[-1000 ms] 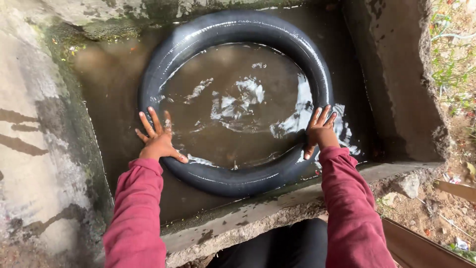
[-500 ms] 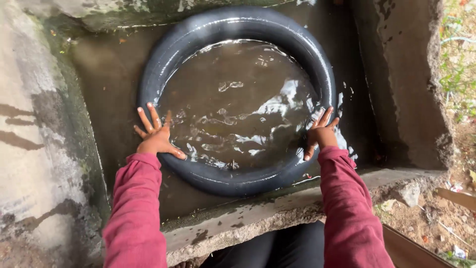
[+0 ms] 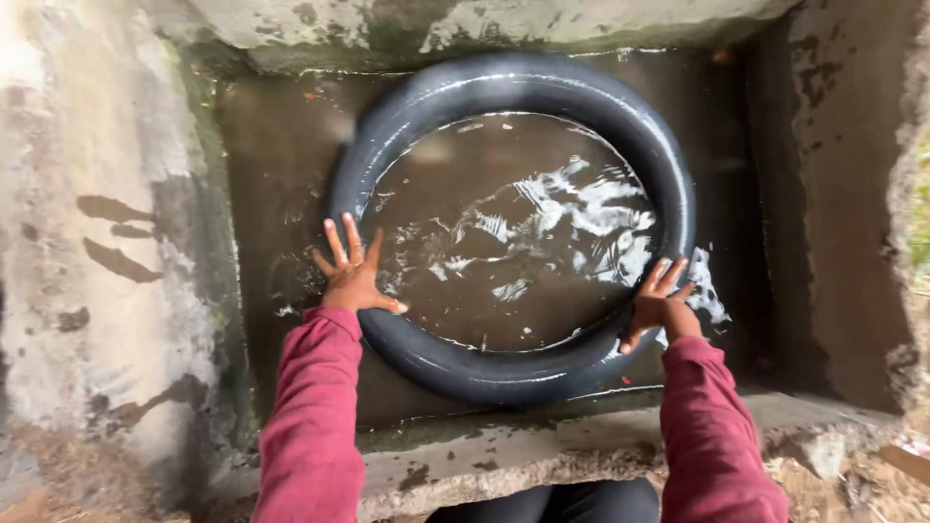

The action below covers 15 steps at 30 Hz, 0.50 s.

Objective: Checking a motorcycle inner tube for leaks in a basin of water.

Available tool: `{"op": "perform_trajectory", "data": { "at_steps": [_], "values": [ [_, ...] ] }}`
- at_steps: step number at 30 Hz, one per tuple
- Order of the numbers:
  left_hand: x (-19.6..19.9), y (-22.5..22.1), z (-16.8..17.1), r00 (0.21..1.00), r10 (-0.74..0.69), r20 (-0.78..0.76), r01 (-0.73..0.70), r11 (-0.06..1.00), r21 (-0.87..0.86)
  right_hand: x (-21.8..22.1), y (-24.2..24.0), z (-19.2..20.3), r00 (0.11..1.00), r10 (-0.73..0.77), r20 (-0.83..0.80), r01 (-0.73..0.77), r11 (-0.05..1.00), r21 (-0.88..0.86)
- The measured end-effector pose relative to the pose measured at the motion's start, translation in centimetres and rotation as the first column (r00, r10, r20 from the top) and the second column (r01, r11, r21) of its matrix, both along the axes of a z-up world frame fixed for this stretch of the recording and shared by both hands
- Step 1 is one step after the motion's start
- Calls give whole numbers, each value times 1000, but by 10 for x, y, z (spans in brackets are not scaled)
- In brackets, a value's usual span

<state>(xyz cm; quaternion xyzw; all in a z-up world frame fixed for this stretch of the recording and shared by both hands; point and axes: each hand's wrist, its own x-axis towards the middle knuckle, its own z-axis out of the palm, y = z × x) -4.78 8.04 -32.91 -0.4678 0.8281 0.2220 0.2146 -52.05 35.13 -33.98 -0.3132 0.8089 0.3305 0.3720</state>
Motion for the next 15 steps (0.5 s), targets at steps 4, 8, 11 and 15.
{"op": "perform_trajectory", "data": {
  "at_steps": [4, 8, 11, 15],
  "values": [
    [0, 0, 6, 1000, 2, -31, -3, 999, -38, 4, -4, 5, 970, 209, 121, -222, 969, 108],
    [3, 9, 6, 996, -17, -90, 6, 992, -124, 14, 2, 17, 983, 175, 51, -176, 984, 21],
    [6, 15, 8, 991, -59, -118, 31, 973, -228, 14, 4, 21, 1000, 3, -4, -4, 998, -63],
    [-1, 31, 16, 996, -79, -34, 63, 937, -343, 21, 1, 29, 1000, 2, 5, -2, 1000, 6]
  ]
}}
